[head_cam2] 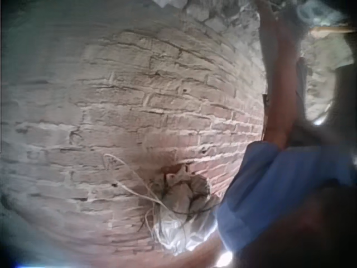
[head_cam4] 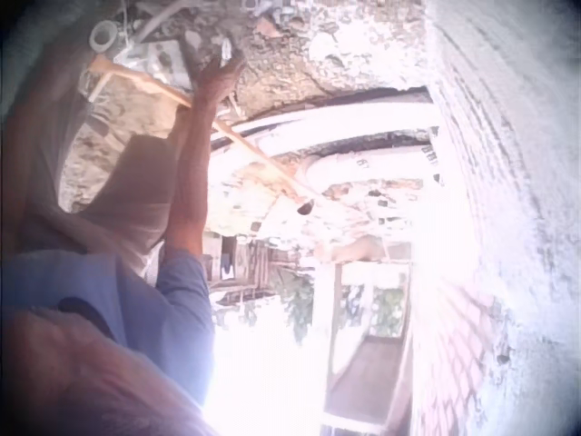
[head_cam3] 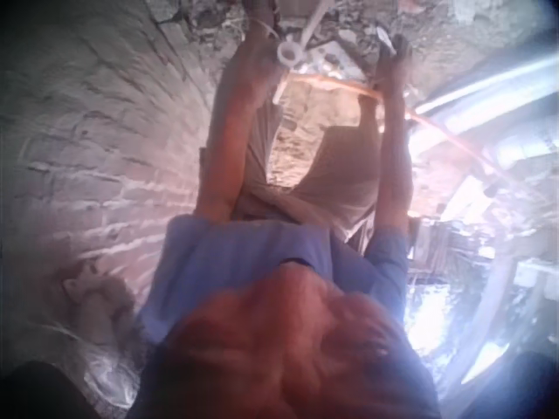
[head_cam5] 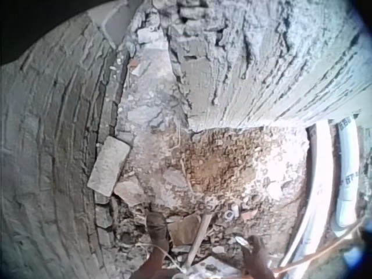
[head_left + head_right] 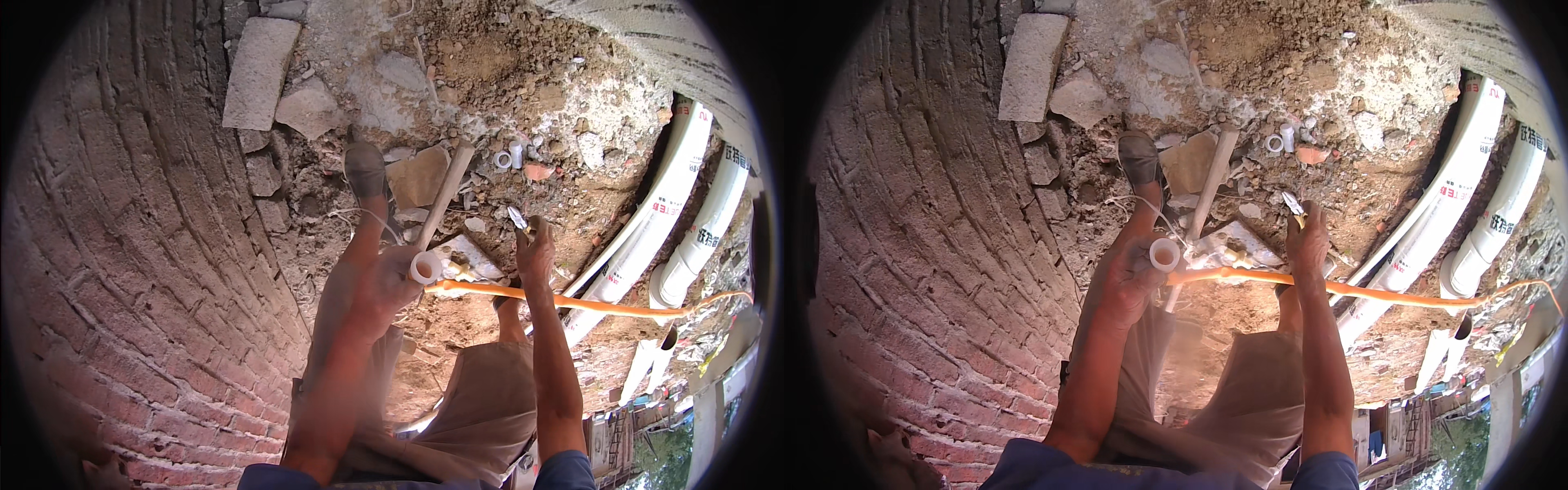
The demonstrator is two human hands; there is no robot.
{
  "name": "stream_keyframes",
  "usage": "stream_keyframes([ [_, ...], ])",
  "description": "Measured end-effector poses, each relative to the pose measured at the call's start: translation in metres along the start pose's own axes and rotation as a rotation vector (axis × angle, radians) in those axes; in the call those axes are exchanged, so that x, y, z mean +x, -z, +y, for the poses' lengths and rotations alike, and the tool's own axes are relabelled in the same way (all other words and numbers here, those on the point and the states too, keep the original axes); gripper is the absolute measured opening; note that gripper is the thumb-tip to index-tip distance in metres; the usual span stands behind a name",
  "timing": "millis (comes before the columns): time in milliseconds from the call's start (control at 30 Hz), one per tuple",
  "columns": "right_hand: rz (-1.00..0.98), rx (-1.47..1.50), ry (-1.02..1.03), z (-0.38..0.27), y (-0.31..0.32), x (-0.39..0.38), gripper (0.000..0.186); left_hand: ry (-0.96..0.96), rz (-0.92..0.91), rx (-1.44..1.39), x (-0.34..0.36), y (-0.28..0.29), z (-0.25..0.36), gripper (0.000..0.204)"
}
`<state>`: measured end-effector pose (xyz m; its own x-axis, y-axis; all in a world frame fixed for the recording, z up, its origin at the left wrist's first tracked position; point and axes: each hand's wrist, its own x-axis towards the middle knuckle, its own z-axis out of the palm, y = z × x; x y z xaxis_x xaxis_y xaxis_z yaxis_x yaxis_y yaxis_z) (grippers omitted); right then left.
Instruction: The person uses pliers to cut an orange conduit pipe and then fits a white plastic connector onto the cut end. The person holds the pipe with one hand and uses the pliers with the other to make the cut, then aligns and pushes the connector onto the pipe.
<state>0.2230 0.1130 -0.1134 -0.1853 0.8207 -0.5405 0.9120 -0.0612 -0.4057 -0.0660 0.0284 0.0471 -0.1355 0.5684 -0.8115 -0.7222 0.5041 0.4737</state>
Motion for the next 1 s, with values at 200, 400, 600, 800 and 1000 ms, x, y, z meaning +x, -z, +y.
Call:
stream_keyframes([
  [200,-0.006,0.335,0.301,-0.106,0.088,0.037,0.040,-0.055,-0.013,0.020,-0.002,-0.008,0.035,0.041],
  [400,-0.901,0.788,0.066,-0.217,0.143,0.005,0.080,-0.056,0.088,-0.031,-0.001,-0.016,0.075,0.033],
  [600,-0.867,0.646,0.259,-0.277,0.131,-0.038,0.071,-0.165,0.234,0.073,-0.002,-0.042,0.113,0.031],
  [800,-0.663,0.788,0.189,-0.294,0.119,-0.050,0.045,-0.236,0.248,0.002,-0.012,-0.051,0.145,0.027],
  [1000,-0.675,0.885,0.161,-0.297,0.145,-0.044,0.032,-0.061,0.014,0.035,-0.025,-0.055,0.171,0.032],
])
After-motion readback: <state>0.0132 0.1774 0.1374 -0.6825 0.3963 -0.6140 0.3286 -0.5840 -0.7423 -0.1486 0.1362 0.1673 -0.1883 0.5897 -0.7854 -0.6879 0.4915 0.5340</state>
